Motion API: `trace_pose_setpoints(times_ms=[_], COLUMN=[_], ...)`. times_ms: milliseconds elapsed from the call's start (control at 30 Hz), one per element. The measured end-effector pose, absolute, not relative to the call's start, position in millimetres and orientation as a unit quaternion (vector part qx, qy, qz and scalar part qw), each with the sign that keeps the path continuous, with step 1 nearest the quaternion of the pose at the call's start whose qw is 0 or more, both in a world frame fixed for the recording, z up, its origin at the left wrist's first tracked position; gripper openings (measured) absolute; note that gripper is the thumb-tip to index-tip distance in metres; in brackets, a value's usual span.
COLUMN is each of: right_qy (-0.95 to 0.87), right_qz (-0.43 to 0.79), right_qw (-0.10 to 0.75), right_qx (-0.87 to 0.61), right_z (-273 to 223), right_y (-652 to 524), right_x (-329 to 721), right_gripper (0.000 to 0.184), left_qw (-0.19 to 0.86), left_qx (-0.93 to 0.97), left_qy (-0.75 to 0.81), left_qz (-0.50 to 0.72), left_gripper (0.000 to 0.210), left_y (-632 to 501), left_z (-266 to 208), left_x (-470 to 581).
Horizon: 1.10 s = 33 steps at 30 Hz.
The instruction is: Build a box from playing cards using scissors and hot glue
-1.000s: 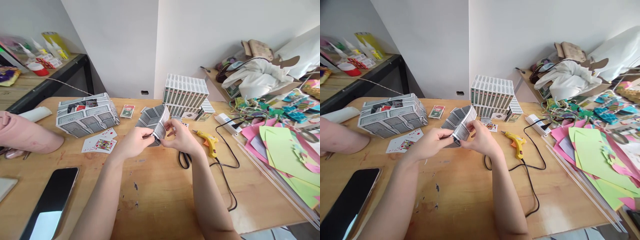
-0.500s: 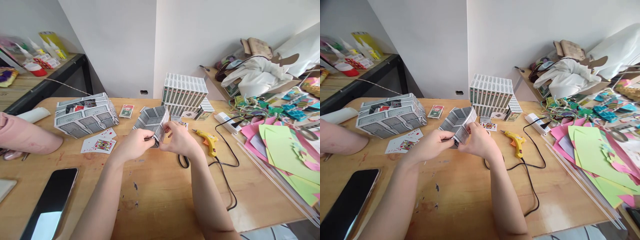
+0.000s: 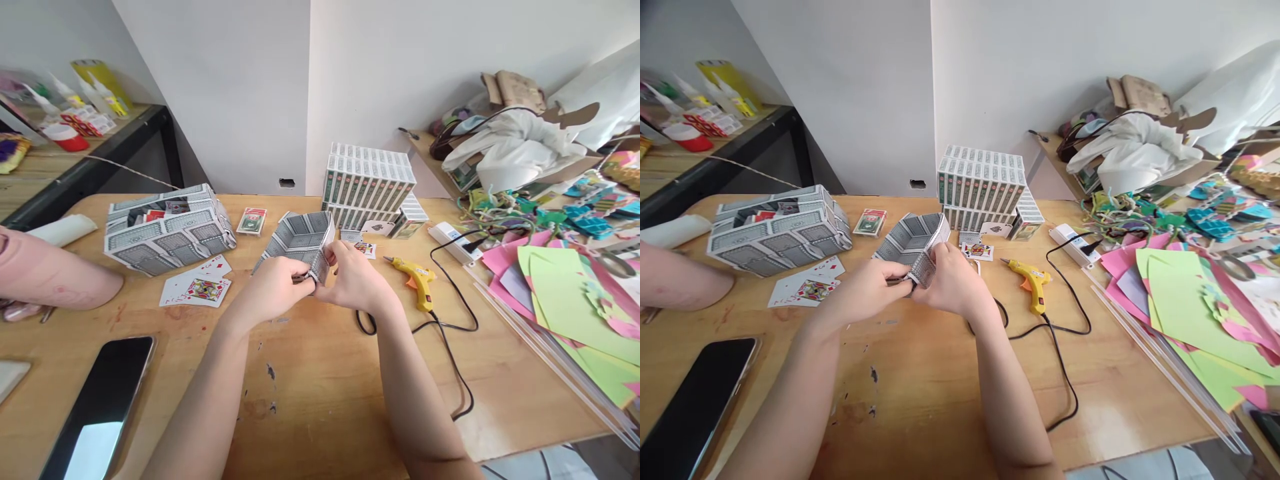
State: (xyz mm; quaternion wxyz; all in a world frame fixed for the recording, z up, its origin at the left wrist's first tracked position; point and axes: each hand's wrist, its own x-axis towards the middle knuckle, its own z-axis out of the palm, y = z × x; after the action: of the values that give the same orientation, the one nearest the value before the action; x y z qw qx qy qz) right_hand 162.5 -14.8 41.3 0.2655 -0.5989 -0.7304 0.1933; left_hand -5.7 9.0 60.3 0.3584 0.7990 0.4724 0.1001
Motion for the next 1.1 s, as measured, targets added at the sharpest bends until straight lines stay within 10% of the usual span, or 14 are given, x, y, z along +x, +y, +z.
trace_pose_setpoints(times_ms=[1100], right_qy=[-0.657], right_qz=[0.232], right_qw=[0.274], right_qx=[-0.662], right_z=[49.8], right_y=[-12.8], right_x=[162.0], right_gripper=[0.028], left_qw=[0.392], left_qx=[0.805], left_qy=[0.434], left_qz=[0.105], left_gripper=[0.017], left_y=[11.1], left_z=[58.2], left_x=[-2.8])
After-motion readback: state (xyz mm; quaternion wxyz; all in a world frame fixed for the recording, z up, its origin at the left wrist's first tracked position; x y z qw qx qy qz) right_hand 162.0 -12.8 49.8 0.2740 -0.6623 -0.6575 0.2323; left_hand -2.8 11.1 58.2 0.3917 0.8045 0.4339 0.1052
